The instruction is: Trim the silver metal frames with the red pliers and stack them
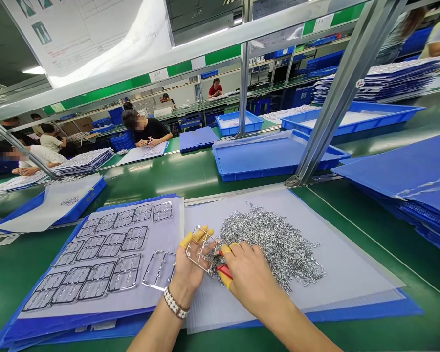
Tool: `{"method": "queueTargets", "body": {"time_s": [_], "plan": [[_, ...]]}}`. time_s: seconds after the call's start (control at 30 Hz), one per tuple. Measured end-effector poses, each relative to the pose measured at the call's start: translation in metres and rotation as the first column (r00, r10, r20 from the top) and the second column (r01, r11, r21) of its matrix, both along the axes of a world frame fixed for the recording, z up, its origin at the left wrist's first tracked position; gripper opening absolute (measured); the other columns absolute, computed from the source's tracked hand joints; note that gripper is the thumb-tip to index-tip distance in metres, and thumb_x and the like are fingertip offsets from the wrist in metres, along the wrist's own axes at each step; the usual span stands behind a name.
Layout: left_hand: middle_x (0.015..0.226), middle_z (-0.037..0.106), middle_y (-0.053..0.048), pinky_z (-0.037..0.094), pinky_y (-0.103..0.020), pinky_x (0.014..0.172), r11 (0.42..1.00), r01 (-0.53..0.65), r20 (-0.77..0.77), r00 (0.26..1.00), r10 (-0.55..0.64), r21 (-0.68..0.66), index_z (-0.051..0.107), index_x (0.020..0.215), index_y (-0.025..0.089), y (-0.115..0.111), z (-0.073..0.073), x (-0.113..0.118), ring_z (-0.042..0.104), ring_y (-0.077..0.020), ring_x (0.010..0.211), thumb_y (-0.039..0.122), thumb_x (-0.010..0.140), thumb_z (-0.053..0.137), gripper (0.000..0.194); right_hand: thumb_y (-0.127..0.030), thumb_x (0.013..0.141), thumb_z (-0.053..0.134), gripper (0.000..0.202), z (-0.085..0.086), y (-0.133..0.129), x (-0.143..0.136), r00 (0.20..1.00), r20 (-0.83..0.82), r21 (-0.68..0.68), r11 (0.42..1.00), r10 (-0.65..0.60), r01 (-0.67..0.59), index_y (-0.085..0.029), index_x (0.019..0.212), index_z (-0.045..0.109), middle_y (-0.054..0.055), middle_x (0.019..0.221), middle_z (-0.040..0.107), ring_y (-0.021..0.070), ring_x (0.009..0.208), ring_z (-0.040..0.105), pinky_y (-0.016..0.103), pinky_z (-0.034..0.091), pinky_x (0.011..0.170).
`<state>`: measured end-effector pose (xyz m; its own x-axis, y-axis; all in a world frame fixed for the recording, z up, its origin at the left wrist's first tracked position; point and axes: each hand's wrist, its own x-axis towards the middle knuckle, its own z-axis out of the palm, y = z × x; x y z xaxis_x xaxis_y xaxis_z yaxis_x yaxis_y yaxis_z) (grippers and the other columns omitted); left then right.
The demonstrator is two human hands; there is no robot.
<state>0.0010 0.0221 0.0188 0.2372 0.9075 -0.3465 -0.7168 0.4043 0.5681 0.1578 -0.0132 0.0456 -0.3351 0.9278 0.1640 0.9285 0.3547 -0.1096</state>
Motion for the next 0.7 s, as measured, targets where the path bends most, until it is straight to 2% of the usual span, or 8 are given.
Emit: {"method": "queueTargets", "body": {"time_s": [0.13,0.27,0.4,0.7], "plan": [[0.128,0.058,-0.012,0.05,-0.033,0.073,1.0,-0.017,-0.037,0.999,0.017,0.005,0.063,0.115,0.016,0.0004,-0.0011,0.0003,0.063,-0.0266,0.096,0.038,0.081,0.057,0.041,-0.028,0.081,0.059,0.014,-0.0013,-0.0005,-0.0065,1.0,-0.019,-0.02,1.0,0.011,-0.011,-0.02,0.093,0.061,0.007,0.091,0.065,0.0263,0.089,0.055,0.037,0.031,0.073],[0.128,0.058,-0.011,0.049,-0.031,0.069,1.0,-0.031,-0.064,0.997,0.031,0.003,0.063,0.114,0.016,-0.0008,-0.0001,0.0011,0.063,-0.0264,0.096,0.038,0.08,0.059,0.041,-0.027,0.081,0.059,0.014,-0.0008,0.0014,-0.0078,1.0,-0.011,-0.021,1.0,0.008,-0.009,-0.019,0.092,0.062,0.007,0.09,0.065,0.0261,0.089,0.055,0.037,0.031,0.073],[0.127,0.058,-0.011,0.049,-0.031,0.071,0.997,-0.072,-0.086,0.994,0.073,0.006,0.063,0.113,0.016,-0.0021,0.0028,0.0033,0.063,-0.0254,0.095,0.037,0.08,0.059,0.039,-0.028,0.082,0.058,0.013,-0.0004,0.0024,-0.0081,1.0,0.0,-0.017,1.0,0.014,-0.014,-0.02,0.091,0.061,0.007,0.089,0.065,0.0261,0.089,0.056,0.037,0.032,0.072],[0.127,0.058,-0.009,0.046,-0.03,0.064,0.995,-0.101,-0.138,0.986,0.097,-0.022,0.064,0.112,0.017,-0.0025,0.0011,0.0049,0.063,-0.023,0.09,0.038,0.08,0.059,0.038,-0.022,0.081,0.058,0.013,-0.0053,0.0028,-0.0116,0.999,0.041,-0.021,1.0,0.023,-0.022,-0.019,0.093,0.06,0.008,0.088,0.065,0.0266,0.089,0.057,0.037,0.033,0.072]]}}
